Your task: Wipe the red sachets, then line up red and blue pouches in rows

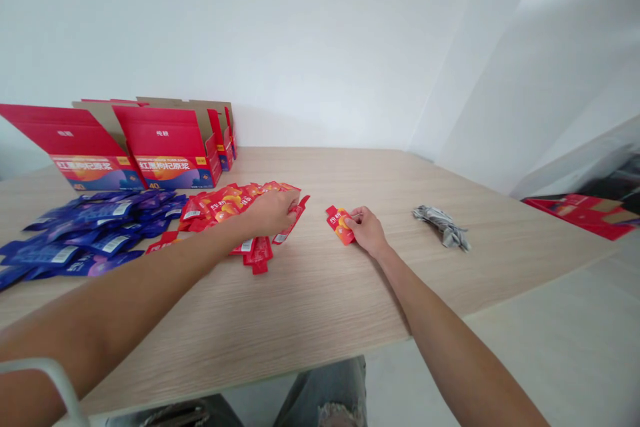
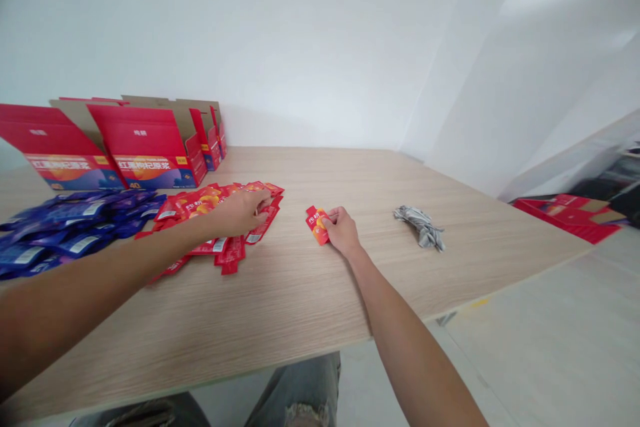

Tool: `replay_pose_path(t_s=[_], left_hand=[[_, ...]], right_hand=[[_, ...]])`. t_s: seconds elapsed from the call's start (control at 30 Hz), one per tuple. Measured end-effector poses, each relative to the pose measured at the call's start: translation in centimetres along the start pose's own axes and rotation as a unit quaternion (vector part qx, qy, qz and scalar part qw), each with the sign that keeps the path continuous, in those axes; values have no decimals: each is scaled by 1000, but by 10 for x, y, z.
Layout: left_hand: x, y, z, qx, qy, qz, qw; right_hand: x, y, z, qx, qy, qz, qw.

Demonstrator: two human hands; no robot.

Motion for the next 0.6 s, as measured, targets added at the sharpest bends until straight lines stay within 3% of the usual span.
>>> replay_pose_path(t_s=[0.13, 0.27, 0.37, 0.43, 0.5, 0.6], left_hand=[[-20, 27, -28, 10, -19, 104, 994], [-27, 52, -53, 31, -44, 119, 991], [-5, 53, -63, 51, -20, 80, 995], [22, 48, -67, 65, 6, 10, 998], [47, 43, -75, 59, -3, -56, 997], [63, 44, -86, 44, -24, -72, 996]], right_hand=[[6, -10, 3, 31, -2, 15, 999], [12, -18, 5, 65, -2, 33, 997], [22, -22, 9, 87, 14, 69, 994], [37, -27, 12, 108, 15, 144, 984], [59, -34, 11, 129, -28, 241, 962], [90, -41, 4, 170, -121, 319, 925]])
Point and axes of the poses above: each hand's wrist, its own x-axis away from the middle knuckle, its own z-axis out of the back of the hand, y = z × x, the point moved 4 cm from there along -x, towards the middle knuckle, and after that the axes turned 3 degrees about x, right-handed, at the moved point
